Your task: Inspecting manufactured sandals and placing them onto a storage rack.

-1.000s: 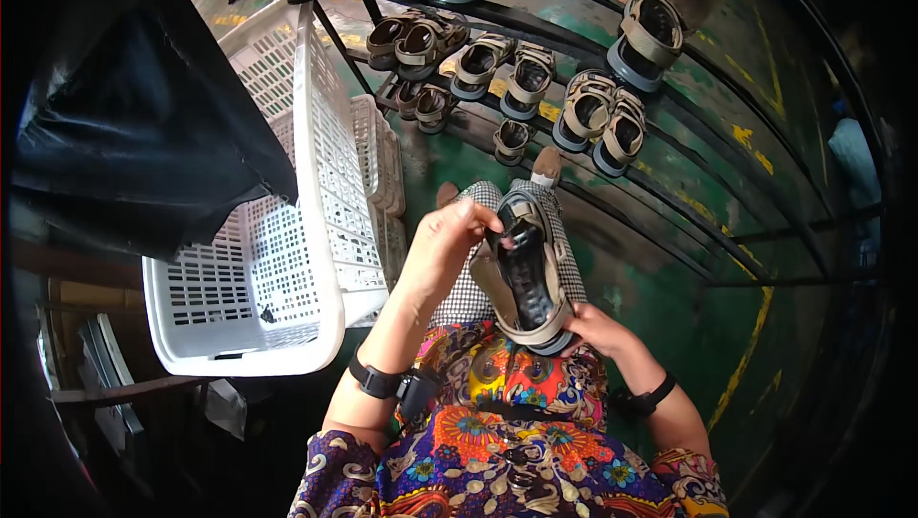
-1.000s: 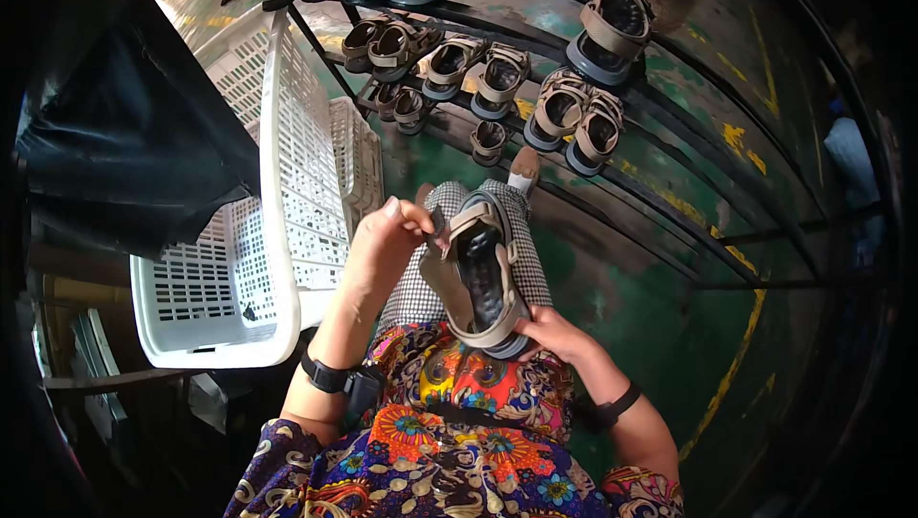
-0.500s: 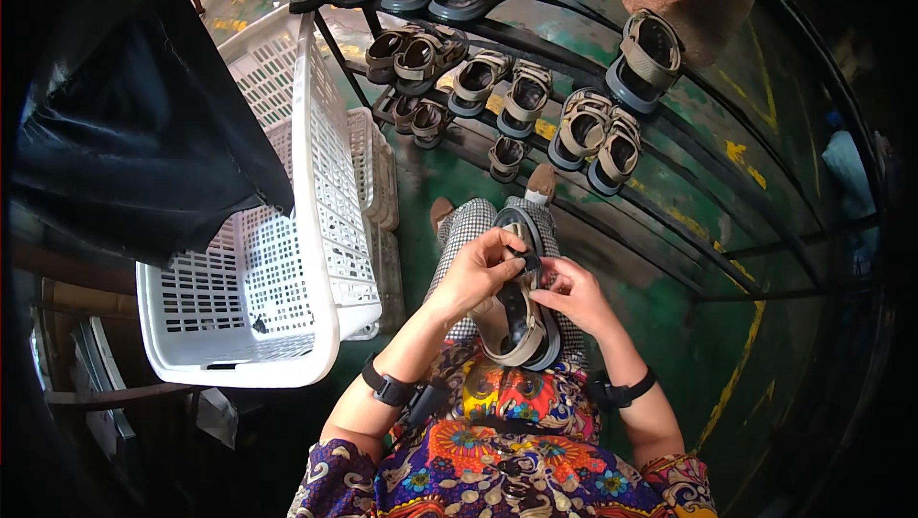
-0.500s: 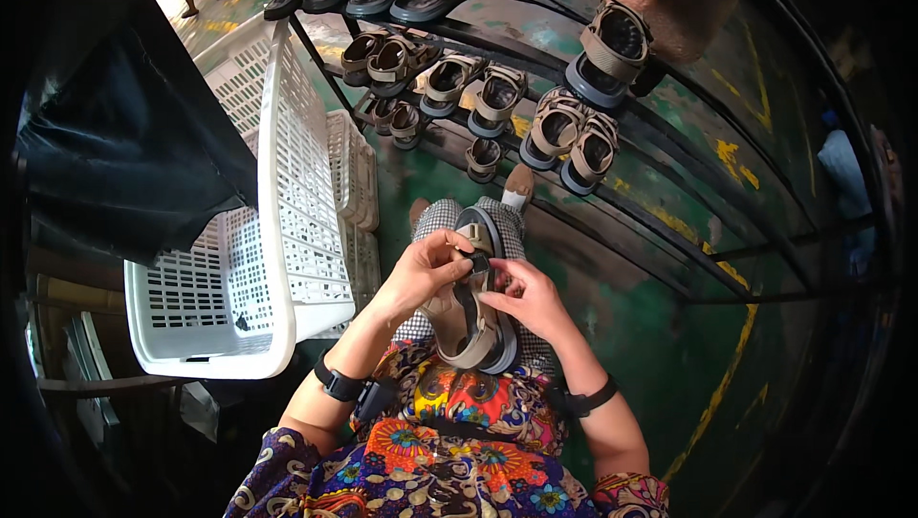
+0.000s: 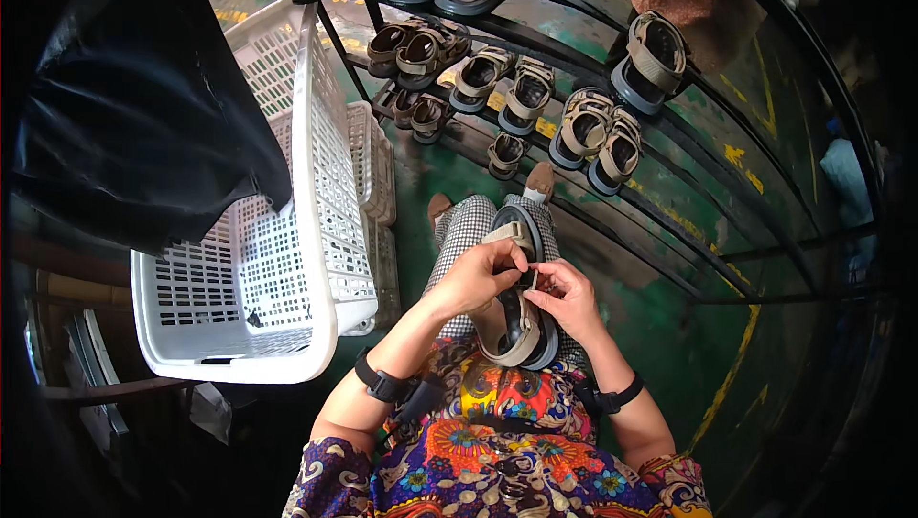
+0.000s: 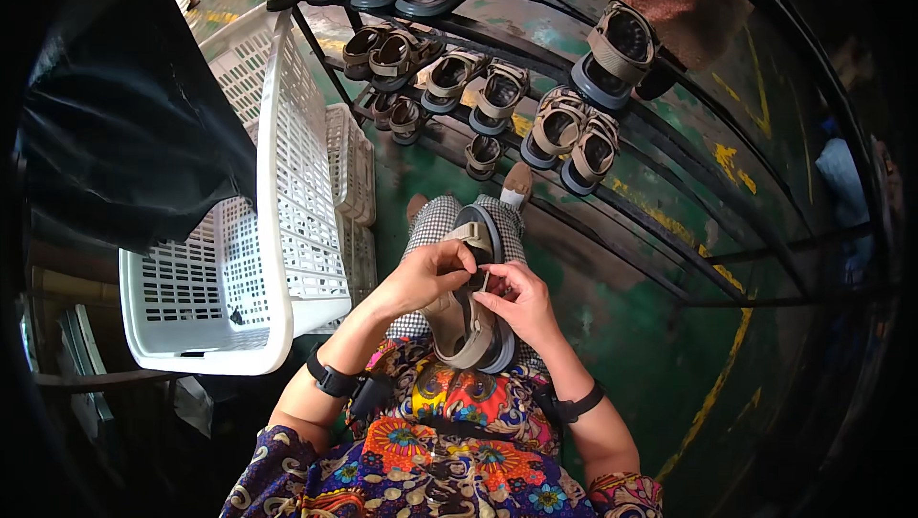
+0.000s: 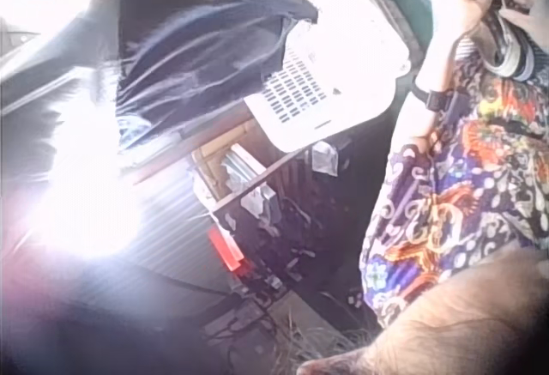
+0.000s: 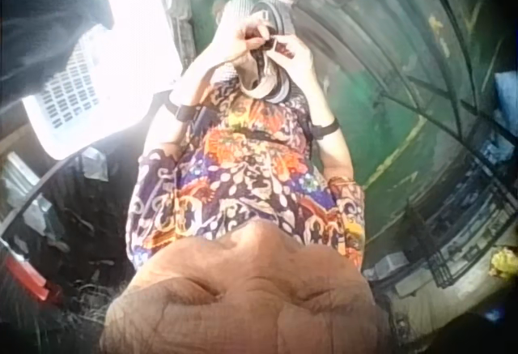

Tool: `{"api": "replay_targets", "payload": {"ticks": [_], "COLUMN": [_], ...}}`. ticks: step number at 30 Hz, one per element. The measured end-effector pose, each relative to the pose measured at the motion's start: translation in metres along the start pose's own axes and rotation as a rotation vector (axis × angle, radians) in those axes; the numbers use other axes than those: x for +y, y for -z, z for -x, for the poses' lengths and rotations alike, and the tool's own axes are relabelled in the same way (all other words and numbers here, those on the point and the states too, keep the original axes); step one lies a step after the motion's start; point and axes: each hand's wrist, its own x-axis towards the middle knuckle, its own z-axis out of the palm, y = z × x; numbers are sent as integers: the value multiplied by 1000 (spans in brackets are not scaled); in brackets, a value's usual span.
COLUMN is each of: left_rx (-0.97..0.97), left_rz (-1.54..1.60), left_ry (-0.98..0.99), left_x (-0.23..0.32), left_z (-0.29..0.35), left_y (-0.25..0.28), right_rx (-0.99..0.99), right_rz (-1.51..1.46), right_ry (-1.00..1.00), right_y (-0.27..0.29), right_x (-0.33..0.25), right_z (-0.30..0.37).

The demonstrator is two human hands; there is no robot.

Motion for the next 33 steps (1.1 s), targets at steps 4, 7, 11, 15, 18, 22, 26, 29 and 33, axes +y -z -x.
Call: {"api": "replay_targets", "payload": {"ticks": [4,7,11,15,18,22,26,29,33], "left_rx": [-99,-104,-106,-71,-34,58,44,8,82], "left_rz": [-215,-462,-564,-563,-754,-1009,-1132,-1029,-888], "left_ry": [32,8,40,25,-181,-261,-265,-303,-377], "left_x": [9,17,22,20,16,12,8,7,19], "left_z": [-3,-5,-8,-5,0,3,4,5,6], "left_y": [7,4,-1,-3,-10,-16,-4,2,-3], "right_rx": [-29,-99,-36,43,54,92,284,294,252], "right_rz": [60,181,107,-427,-423,-354,-560,-664,-554], "right_ry": [25,25,43,-235,-261,-187,-240,-212,-154], "right_y": [-1,-4,-4,-3,-2,3,22,36,35], "right_x": [-5,-5,0,3,4,1,-8,-22,-48], "right_z": [1,1,2,4,3,3,8,9,0]}}
